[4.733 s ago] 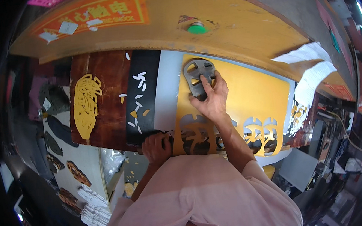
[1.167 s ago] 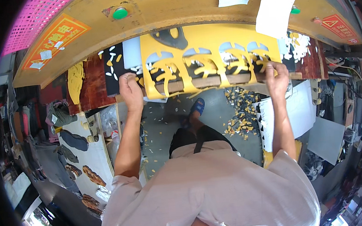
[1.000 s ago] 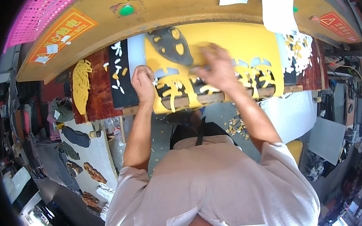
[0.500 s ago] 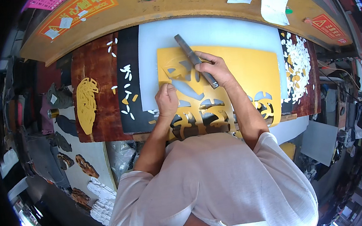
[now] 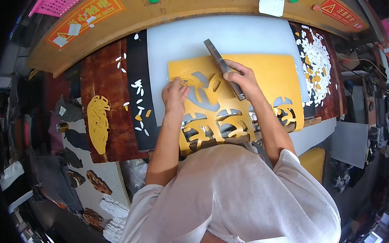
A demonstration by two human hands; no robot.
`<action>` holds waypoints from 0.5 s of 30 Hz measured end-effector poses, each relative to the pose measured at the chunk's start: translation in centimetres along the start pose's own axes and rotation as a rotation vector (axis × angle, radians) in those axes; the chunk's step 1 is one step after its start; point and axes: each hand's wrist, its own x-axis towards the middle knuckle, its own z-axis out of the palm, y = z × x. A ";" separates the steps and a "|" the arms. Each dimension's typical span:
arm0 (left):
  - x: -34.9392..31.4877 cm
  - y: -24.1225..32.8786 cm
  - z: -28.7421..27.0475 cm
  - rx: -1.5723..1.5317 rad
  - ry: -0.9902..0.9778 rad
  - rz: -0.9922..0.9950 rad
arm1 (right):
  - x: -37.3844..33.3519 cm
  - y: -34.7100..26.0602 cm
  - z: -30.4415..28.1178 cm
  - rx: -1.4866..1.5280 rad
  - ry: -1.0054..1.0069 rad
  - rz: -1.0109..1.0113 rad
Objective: The person removes cutout shapes from a yellow sheet on a workbench, then sweeps debris into a black bag. The person handles the yellow sheet and debris by hand, moving the sheet aside and collecting the cutouts into a bag.
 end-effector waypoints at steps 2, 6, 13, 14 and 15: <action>1.5 0.6 -0.4 -0.040 0.074 -0.055 | -1.5 0.5 -1.4 -0.241 0.041 -0.190; 3.1 2.3 -0.9 -0.154 0.014 -0.131 | -2.7 2.2 -4.1 -0.871 0.162 -0.432; -1.2 4.5 -0.5 0.028 -0.105 -0.115 | -2.5 1.0 -2.4 -1.230 0.188 -0.560; -1.6 5.3 -0.3 0.137 -0.132 -0.140 | -2.4 0.2 -1.1 -1.274 0.206 -0.505; -1.7 6.2 -0.1 0.247 -0.163 -0.159 | -2.1 -0.8 0.1 -1.043 0.116 -0.585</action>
